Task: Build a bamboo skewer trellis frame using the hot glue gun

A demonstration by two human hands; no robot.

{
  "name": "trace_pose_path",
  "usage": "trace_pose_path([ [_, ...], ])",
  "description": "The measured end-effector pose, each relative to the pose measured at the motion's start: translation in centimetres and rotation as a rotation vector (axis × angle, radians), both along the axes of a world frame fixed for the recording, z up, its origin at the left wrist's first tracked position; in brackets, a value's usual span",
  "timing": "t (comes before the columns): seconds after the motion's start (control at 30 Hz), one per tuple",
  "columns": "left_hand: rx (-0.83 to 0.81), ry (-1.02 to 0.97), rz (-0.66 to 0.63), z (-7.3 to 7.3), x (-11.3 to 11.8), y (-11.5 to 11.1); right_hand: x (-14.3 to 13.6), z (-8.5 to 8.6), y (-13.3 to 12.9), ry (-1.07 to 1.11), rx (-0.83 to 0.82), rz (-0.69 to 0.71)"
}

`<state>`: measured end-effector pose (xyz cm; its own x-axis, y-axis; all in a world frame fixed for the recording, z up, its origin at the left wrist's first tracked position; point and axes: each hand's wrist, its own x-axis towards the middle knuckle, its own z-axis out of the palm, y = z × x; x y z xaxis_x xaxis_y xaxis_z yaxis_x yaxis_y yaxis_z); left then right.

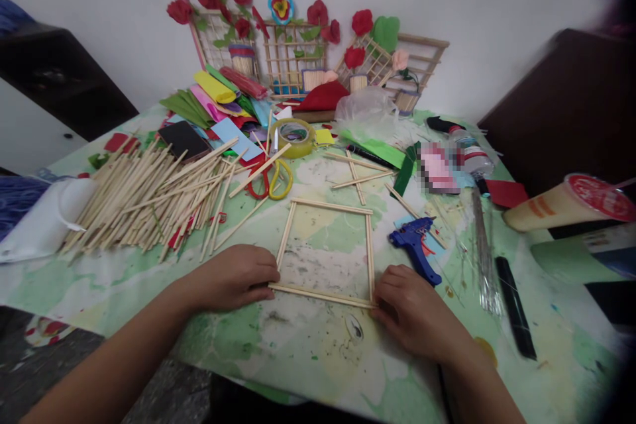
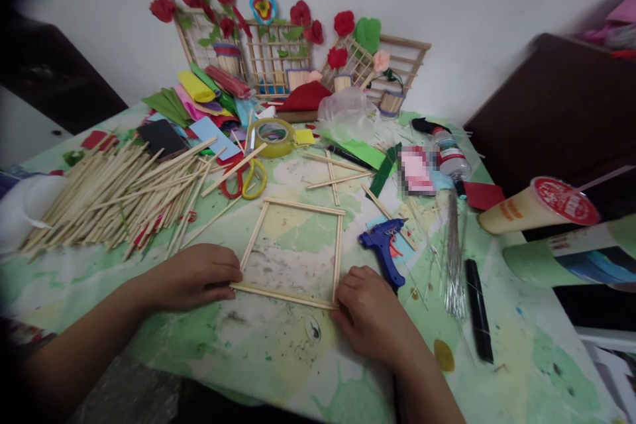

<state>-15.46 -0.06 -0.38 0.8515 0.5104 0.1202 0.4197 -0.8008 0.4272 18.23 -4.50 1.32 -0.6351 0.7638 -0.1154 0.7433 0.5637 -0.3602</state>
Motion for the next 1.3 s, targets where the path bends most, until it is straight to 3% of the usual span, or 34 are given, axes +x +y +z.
trace_pose_path([
  [0.27, -0.027, 0.088, -0.012, -0.2, -0.1, 0.1, 0.1, -0.2, -0.1, 0.019, 0.012, -0.003],
  [0.57, -0.051, 0.005, 0.003, 0.2, -0.1, 0.1, 0.1, -0.3, 0.0, 0.022, 0.025, 0.011],
  [0.87, -0.035, 0.101, -0.009, 0.0, -0.1, 0.0, 0.0, 0.0, 0.0, 0.016, 0.000, -0.001],
  [1.07, -0.008, 0.029, 0.013, 0.5, 0.1, -0.2, -0.2, 0.1, -0.2, 0.018, 0.001, -0.027],
  [1.2, -0.017, -0.043, 0.025, 0.6, -0.1, -0.2, 0.1, 0.2, -0.3, 0.037, 0.065, -0.046],
  [1.3, 0.044, -0.072, 0.113, 0.8, 0.0, 1.0, 0.6, 0.5, 0.3, 0.050, 0.215, -0.093],
])
